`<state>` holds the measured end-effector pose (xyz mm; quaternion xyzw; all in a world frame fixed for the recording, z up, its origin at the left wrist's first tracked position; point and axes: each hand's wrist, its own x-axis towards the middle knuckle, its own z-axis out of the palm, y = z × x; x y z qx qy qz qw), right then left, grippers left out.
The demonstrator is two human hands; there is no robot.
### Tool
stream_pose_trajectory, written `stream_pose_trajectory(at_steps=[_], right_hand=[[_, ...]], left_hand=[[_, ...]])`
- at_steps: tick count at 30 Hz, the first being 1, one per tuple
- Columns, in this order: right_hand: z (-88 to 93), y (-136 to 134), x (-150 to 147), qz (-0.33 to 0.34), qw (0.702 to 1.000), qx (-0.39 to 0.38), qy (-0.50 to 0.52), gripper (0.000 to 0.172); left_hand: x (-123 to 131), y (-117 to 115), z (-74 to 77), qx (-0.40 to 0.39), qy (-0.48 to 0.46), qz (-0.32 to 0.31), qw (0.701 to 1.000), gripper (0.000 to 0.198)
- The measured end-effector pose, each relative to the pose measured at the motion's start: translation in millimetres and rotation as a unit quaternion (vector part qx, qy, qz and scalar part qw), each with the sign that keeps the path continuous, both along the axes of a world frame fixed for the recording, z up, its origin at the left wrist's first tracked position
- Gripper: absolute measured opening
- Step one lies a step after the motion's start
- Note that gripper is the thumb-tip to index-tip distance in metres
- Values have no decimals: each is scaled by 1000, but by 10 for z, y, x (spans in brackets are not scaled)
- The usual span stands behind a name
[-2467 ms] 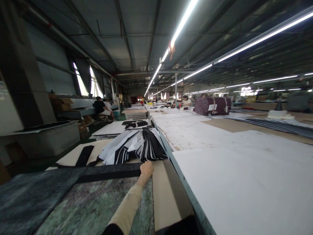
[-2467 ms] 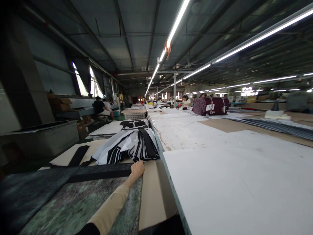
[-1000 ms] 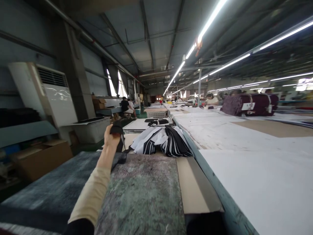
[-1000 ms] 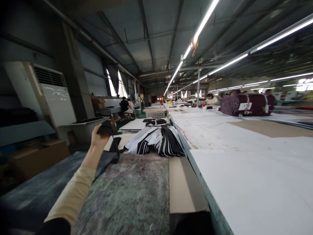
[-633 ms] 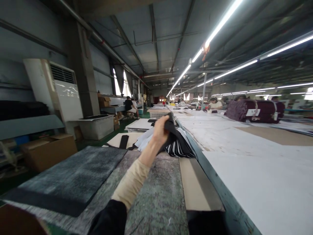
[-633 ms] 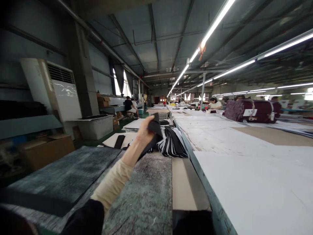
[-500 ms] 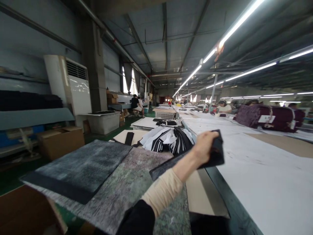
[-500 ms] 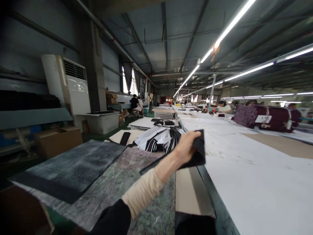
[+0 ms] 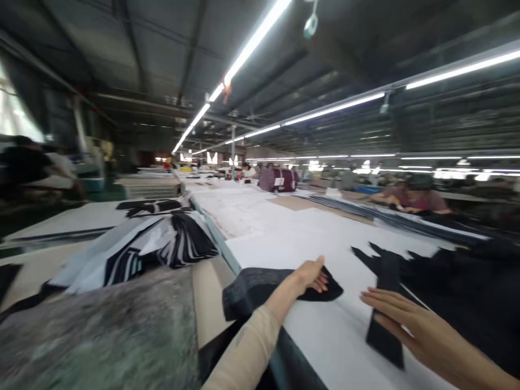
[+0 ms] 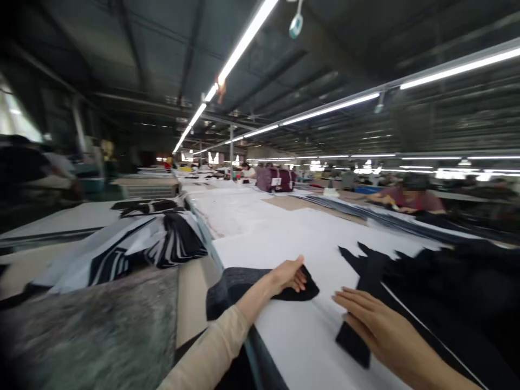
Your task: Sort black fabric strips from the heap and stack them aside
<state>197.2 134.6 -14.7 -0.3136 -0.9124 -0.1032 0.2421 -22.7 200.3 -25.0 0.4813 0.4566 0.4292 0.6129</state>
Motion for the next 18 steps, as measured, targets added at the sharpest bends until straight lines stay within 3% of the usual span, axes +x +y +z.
stream_pose_trajectory(at_steps=[3, 6, 9, 12, 15, 18], right_hand=[[118, -13, -148, 19, 994, -68, -83, 32], [120, 120, -414, 62, 987, -94, -118, 31], [-12, 304, -521, 38, 985, -90, -143, 30], [-138, 433, -485, 24, 986, -103, -131, 30], [-177, 465, -447, 34, 987, -112, -109, 31], [-178, 449, -466, 30, 989, -103, -102, 31]], left_hand=[[-3, 129, -145, -10, 20, -27, 999, 60], [-1, 130, -160, -13, 34, -41, 998, 62], [-7, 117, -114, -12, 49, -49, 998, 61], [-95, 127, -26, -32, 66, -97, 993, 63], [-258, 126, 62, -59, 89, -158, 982, 67], [-384, 115, 91, -45, 126, -152, 979, 68]])
